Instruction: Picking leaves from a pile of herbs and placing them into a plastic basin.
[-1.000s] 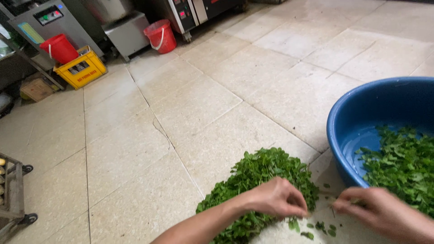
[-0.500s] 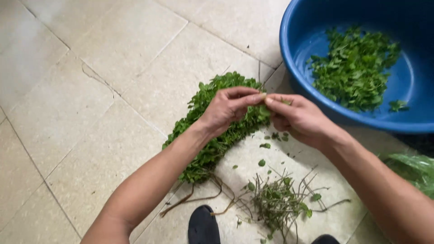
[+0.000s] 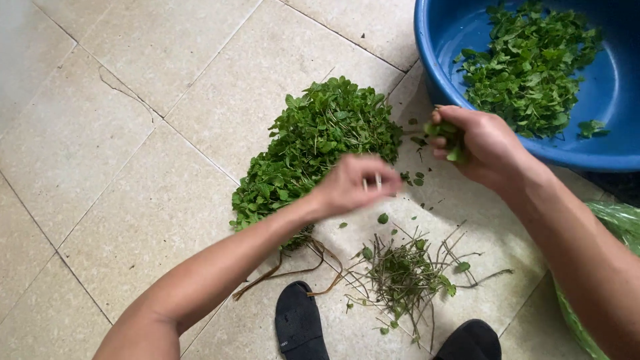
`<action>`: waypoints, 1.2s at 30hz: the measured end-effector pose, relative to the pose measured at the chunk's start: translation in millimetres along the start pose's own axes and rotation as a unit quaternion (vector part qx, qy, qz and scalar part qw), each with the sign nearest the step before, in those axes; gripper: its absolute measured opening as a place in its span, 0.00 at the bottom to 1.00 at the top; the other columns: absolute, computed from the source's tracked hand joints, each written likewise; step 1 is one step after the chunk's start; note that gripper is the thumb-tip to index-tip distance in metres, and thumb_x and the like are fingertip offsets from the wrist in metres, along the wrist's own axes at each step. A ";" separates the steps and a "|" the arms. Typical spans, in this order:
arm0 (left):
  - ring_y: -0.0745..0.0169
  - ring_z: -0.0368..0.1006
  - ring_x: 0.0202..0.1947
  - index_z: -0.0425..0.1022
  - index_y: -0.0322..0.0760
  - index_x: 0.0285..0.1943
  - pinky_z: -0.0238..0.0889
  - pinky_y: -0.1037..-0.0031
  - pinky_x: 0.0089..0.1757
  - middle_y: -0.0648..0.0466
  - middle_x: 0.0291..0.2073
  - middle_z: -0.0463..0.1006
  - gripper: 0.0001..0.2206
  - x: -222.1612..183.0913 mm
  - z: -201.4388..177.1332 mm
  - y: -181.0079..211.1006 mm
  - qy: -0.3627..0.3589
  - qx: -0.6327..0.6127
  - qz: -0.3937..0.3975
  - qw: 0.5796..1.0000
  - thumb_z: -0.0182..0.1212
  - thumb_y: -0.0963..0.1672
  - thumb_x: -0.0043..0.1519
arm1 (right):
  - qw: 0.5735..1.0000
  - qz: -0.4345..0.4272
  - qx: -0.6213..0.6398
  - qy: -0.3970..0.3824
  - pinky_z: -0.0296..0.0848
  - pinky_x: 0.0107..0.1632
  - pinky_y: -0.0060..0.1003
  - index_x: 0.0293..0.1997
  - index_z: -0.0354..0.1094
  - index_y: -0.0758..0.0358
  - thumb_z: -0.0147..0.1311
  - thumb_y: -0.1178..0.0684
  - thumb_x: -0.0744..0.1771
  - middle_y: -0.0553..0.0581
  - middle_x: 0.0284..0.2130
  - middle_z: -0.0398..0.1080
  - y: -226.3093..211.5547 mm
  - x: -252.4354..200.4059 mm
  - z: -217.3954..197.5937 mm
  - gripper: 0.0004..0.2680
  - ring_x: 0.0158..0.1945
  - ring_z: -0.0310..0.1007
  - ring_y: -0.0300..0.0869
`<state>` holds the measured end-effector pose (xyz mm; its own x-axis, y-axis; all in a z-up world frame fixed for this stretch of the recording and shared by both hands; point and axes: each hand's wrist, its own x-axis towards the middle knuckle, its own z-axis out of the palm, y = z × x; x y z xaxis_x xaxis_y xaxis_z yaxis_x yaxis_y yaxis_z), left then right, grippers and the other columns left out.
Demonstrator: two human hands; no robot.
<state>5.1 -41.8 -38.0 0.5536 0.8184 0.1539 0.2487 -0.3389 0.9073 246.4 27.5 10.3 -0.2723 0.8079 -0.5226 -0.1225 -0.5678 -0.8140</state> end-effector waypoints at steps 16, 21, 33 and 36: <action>0.48 0.77 0.41 0.80 0.37 0.26 0.74 0.63 0.32 0.48 0.31 0.80 0.05 132.0 64.3 -163.7 -0.155 0.547 0.091 0.818 0.60 0.40 0.52 | 0.997 0.062 0.032 -0.042 0.51 0.26 0.26 0.46 0.68 0.60 0.45 0.52 0.72 0.44 0.26 0.62 20.1 -1.8 -33.2 0.06 0.22 0.47 0.30; 0.50 0.76 0.48 0.83 0.42 0.36 0.75 0.61 0.40 0.51 0.37 0.82 0.07 141.4 49.0 -154.9 -0.233 0.585 0.005 0.776 0.57 0.42 0.61 | 0.995 0.074 0.045 -0.053 0.49 0.24 0.26 0.47 0.67 0.60 0.44 0.51 0.72 0.45 0.25 0.61 26.0 -2.2 -41.6 0.07 0.21 0.46 0.29; 0.78 0.71 0.23 0.85 0.34 0.39 0.60 0.84 0.27 0.60 0.24 0.78 0.15 80.8 -53.3 -14.9 0.073 -0.196 -0.219 0.953 0.72 0.51 0.61 | 0.998 -0.028 -0.036 -0.037 0.49 0.26 0.27 0.49 0.70 0.60 0.46 0.49 0.71 0.44 0.25 0.58 23.7 -1.3 -10.8 0.09 0.23 0.48 0.30; 0.78 0.73 0.24 0.85 0.36 0.43 0.61 0.84 0.26 0.61 0.27 0.82 0.12 65.4 -58.1 1.4 0.094 -0.228 -0.220 0.944 0.71 0.48 0.58 | 0.995 -0.062 -0.070 -0.046 0.51 0.26 0.27 0.53 0.72 0.60 0.46 0.48 0.71 0.43 0.24 0.56 17.7 -1.9 7.0 0.11 0.23 0.49 0.30</action>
<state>-4.6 38.2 -4.0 0.3149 0.9159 -0.2490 0.0306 0.2524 0.9671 238.0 14.9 -1.3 -0.3506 0.8487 -0.3960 -0.0282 -0.4322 -0.9013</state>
